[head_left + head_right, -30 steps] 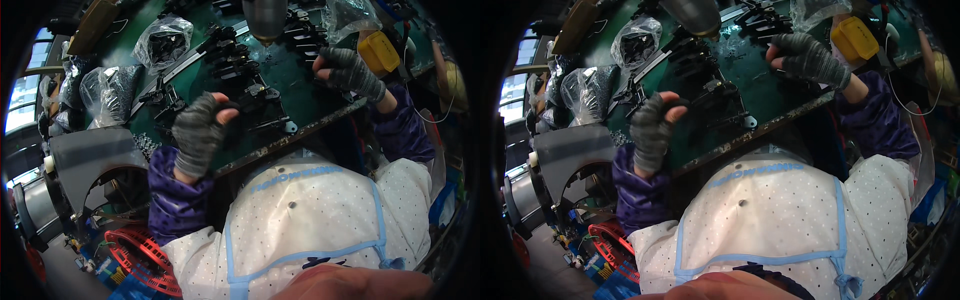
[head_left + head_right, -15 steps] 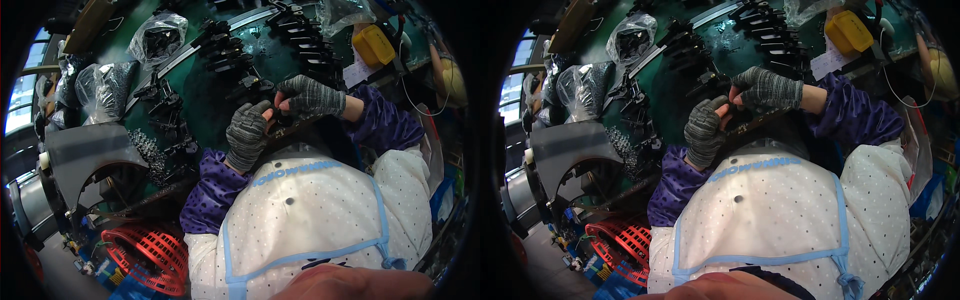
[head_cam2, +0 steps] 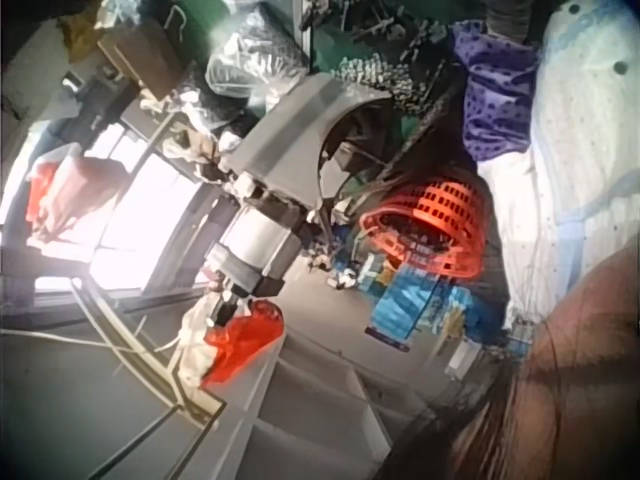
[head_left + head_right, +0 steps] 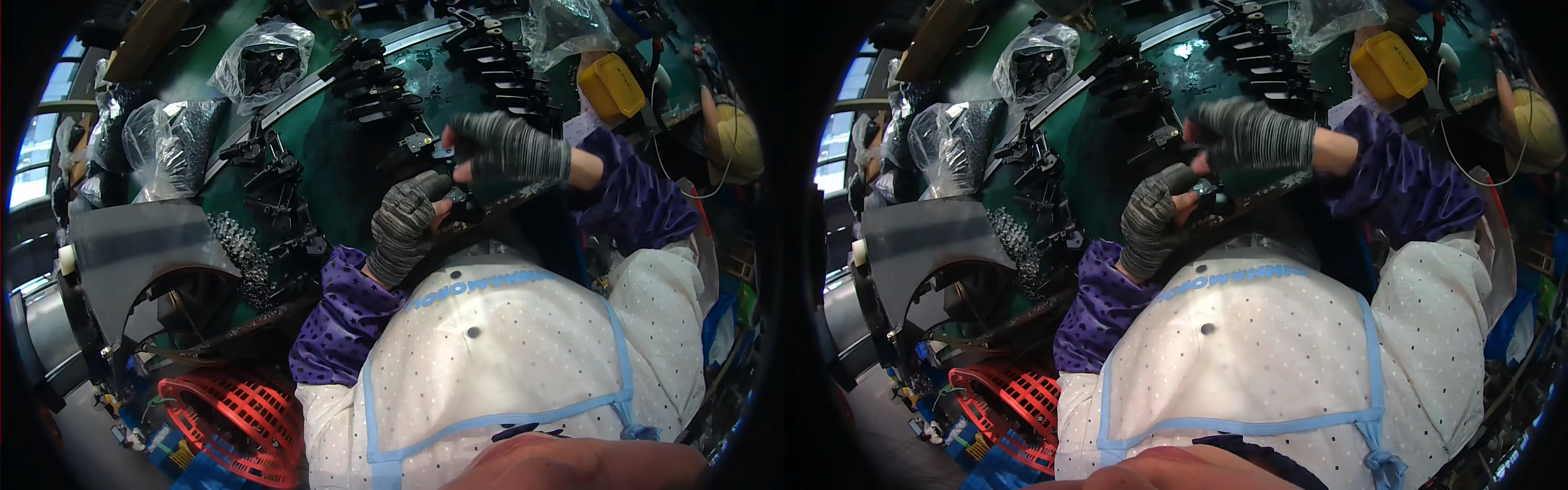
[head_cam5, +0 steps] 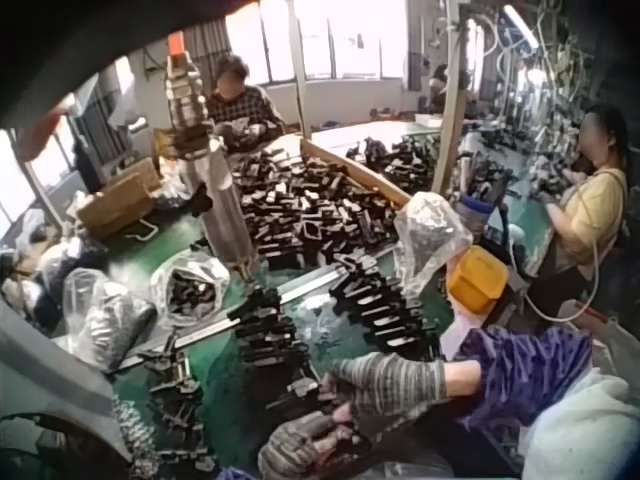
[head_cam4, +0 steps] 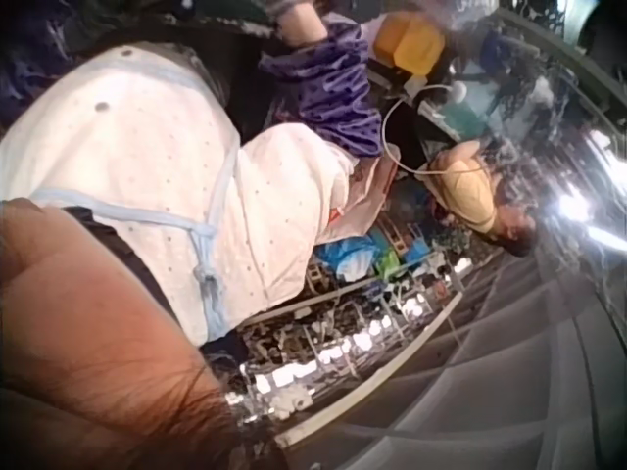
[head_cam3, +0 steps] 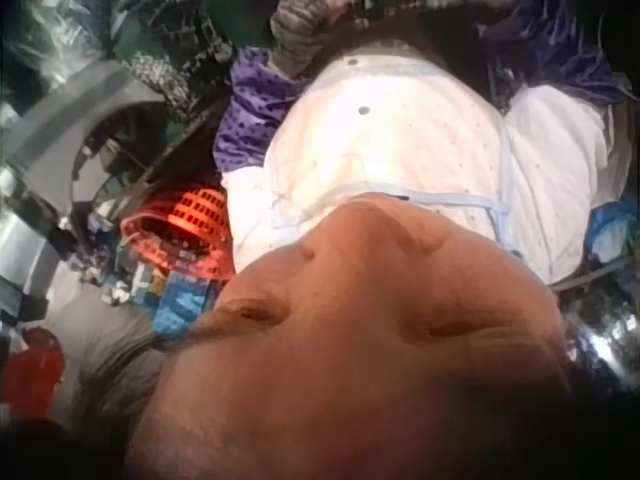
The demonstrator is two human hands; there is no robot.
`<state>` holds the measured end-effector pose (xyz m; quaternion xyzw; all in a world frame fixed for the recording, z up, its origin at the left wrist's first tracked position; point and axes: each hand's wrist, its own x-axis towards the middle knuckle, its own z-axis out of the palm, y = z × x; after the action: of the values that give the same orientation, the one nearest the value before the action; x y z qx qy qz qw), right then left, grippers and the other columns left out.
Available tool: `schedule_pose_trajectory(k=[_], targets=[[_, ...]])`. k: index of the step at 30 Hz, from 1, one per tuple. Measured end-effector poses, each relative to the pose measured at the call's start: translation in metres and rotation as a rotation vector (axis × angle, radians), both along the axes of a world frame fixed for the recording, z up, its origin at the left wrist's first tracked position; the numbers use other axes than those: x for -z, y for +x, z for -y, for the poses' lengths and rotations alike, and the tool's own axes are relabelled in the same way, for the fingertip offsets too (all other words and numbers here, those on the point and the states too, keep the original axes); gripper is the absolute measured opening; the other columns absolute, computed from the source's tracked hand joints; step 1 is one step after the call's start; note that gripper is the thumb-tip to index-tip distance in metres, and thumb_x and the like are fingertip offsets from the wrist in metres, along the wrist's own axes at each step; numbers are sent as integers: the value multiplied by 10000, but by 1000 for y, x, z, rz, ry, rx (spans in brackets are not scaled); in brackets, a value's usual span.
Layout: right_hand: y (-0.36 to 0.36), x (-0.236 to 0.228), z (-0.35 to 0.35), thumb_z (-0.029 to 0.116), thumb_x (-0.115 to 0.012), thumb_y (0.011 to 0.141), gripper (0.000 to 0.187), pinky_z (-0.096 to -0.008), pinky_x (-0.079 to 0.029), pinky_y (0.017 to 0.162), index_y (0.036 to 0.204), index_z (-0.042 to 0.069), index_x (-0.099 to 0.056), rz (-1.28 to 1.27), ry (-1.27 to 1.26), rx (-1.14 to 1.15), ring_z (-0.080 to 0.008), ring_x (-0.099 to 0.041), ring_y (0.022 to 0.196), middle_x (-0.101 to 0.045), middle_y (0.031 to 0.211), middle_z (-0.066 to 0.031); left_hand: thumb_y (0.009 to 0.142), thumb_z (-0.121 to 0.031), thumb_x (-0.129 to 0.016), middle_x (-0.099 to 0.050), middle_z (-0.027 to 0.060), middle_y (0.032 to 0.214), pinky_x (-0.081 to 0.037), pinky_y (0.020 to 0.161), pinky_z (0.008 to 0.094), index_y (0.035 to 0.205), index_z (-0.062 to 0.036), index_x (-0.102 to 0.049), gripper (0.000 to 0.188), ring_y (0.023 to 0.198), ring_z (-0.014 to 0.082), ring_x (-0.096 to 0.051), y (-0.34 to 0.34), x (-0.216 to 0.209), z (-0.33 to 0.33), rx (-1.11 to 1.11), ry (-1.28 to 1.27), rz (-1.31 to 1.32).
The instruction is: Assembling black plastic components using a handheld electric screwdriver at a factory workstation.
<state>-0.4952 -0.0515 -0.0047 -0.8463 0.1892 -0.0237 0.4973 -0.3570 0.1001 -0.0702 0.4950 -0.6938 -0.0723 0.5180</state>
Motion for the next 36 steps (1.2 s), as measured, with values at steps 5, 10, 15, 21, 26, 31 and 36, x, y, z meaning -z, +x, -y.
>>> schedule_pose_trajectory(k=[5, 10, 15, 21, 26, 31, 36], targets=[[94, -47, 50, 245, -710, 674, 641, -316, -439, 757, 1155, 10, -358, 669, -647, 355, -204, -516, 877, -504, 1002, -116, 616, -137, -715, -607, 94, 895, -473, 698, 360, 889, -121, -575, 307, 839, 279, -587, -1, -9, 4, 26, 23, -3], [149, -70, 35, 242, -728, 653, 732, -337, -420, 794, 1192, -20, -308, 1104, -283, 243, -246, -478, 940, -479, 1051, -131, 642, -162, -683, -572, 95, 785, -467, 622, 344, 901, -84, -570, 293, 715, 268, -569, -22, -13, 8, -53, 295, -69], [93, -62, 12, 137, -698, 653, 512, -280, -417, 702, 1071, 34, -422, 836, 246, 88, -115, -473, 823, -483, 905, -36, 637, -73, -704, -598, 92, 798, -485, 614, 282, 830, -52, -576, 232, 678, 213, -592, -14, -6, 2, -106, 259, -108], [28, -26, -13, 271, -696, 630, 582, -247, -466, 638, 1042, 24, -367, 822, 681, 81, -128, -498, 798, -459, 898, -85, 661, -34, -680, -585, 102, 768, -478, 593, 284, 793, -26, -567, 174, 639, 222, -571, -20, -9, 1, -143, 195, -77], [21, -28, -32, 364, -698, 540, 619, -216, -409, 615, 957, 13, -406, 699, 594, 284, -116, -469, 764, -434, 874, -62, 654, -34, -684, -558, 105, 709, -466, 561, 297, 758, -31, -564, 158, 602, 235, -559, -21, -6, -1, -158, 215, -21], [20, -4, -26, 349, -702, 544, 615, -220, -420, 621, 953, 8, -394, 816, 373, 340, -115, -471, 762, -440, 860, -62, 642, -38, -695, -560, 101, 700, -466, 557, 301, 726, -43, -552, 165, 602, 236, -564, -24, -9, 2, -172, 207, 6], [17, -12, -30, 354, -705, 544, 619, -217, -420, 619, 948, 6, -392, 712, 532, 271, -112, -471, 758, -437, 856, -58, 639, -43, -698, -565, 101, 703, -469, 560, 303, 722, -46, -551, 169, 606, 237, -568, -23, -1, 0, -163, 140, -72]])
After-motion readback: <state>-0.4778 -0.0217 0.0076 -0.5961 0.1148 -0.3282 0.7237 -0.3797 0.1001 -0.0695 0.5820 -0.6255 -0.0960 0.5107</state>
